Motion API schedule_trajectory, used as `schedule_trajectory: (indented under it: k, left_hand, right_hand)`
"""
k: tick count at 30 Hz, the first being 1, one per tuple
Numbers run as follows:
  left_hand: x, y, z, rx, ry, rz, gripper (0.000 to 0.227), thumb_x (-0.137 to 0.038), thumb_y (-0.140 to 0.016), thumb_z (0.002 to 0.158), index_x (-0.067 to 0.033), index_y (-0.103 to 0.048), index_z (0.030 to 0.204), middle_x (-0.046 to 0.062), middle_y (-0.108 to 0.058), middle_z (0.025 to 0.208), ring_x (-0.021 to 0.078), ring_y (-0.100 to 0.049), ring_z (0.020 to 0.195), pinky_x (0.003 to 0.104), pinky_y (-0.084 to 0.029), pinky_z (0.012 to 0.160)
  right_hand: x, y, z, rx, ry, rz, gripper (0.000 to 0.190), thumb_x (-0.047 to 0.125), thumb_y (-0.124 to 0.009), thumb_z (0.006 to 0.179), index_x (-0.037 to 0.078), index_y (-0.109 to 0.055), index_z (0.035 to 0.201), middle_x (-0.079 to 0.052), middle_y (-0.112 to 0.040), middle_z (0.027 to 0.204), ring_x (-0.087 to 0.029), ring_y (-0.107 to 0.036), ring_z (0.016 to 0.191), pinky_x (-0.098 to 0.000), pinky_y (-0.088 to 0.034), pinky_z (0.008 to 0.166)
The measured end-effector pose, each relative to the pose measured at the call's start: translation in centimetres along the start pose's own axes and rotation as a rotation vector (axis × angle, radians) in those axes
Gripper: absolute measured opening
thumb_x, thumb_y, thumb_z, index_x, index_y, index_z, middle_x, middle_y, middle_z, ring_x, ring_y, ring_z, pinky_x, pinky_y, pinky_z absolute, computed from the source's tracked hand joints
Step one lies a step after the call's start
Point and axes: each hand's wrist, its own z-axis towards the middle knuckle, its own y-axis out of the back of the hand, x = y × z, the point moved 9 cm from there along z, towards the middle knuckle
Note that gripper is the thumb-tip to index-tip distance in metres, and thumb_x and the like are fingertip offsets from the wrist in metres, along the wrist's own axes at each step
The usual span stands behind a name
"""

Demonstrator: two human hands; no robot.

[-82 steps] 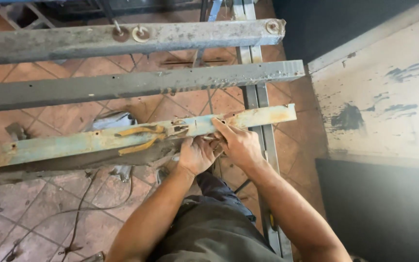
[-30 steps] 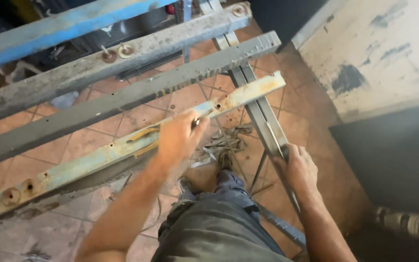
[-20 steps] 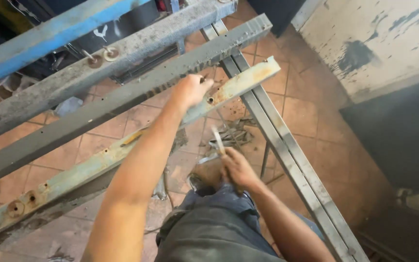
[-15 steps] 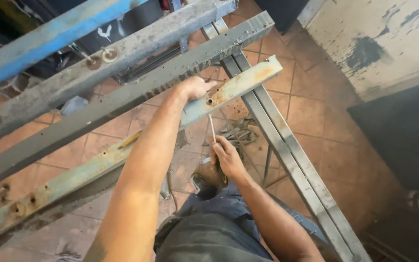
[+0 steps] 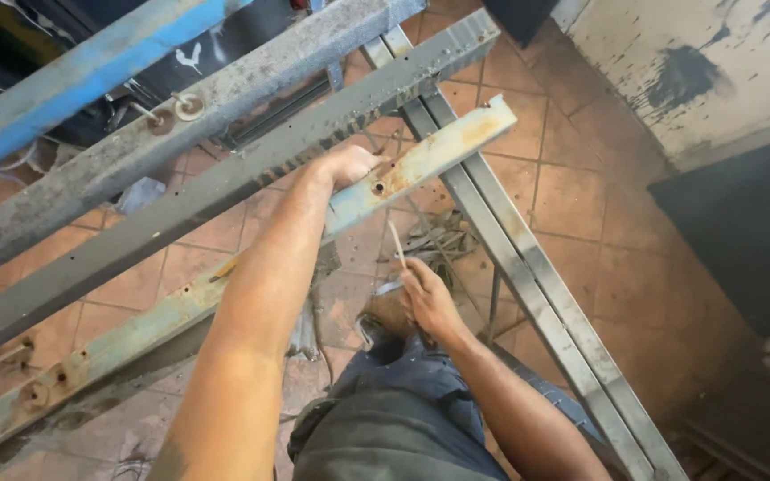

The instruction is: Repairing or disassembling metal frames by untwisting wires and removing parts using pliers and a screwdriver

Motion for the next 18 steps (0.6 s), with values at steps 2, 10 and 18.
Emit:
schedule_trajectory:
  k: [2, 10, 18]
  left_hand:
    - [-0.4, 0.4, -0.7, -0.033, -0.079, 0.077, 0.061, -0.059, -0.066, 0.094, -0.0011, -0.076, 0.109, 0.019, -0.073, 0.121, 0.0330, -0.065, 0.123, 0.043, -0.050, 0.105]
    - [6.1, -4.2, 7.9, 0.003, -0.470, 0.259, 0.059, -0.065, -0.049, 0.095, -0.0200, -0.068, 0.129, 0.014, -0.075, 0.112, 0.0299, -0.067, 0.114, 0.042, -0.050, 0.101]
    - [2.3, -3.0, 4.0, 0.045, -0.805, 0.158, 0.044, -0.034, -0.053, 0.101, -0.0002, -0.066, 0.126, 0.032, -0.072, 0.101, 0.0435, -0.068, 0.102, 0.050, -0.052, 0.096]
  right_hand:
    - [1.1, -1.5, 1.9, 0.040, 0.059, 0.087, 0.025, 0.016, -0.044, 0.108, 0.007, -0.060, 0.125, -0.003, -0.038, 0.050, -0.018, -0.049, 0.034, -0.0288, -0.044, 0.030]
    - [-0.5, -2.0, 3.1, -0.003, 0.035, 0.076, 0.030, 0.017, -0.042, 0.109, 0.006, -0.058, 0.132, -0.007, -0.042, 0.048, -0.020, -0.047, 0.031, -0.0299, -0.040, 0.026]
    - [1.0, -3.0, 1.0, -0.034, 0.018, 0.101, 0.033, 0.014, -0.041, 0.109, 0.004, -0.052, 0.139, -0.006, -0.041, 0.047, -0.021, -0.044, 0.028, -0.0323, -0.040, 0.025]
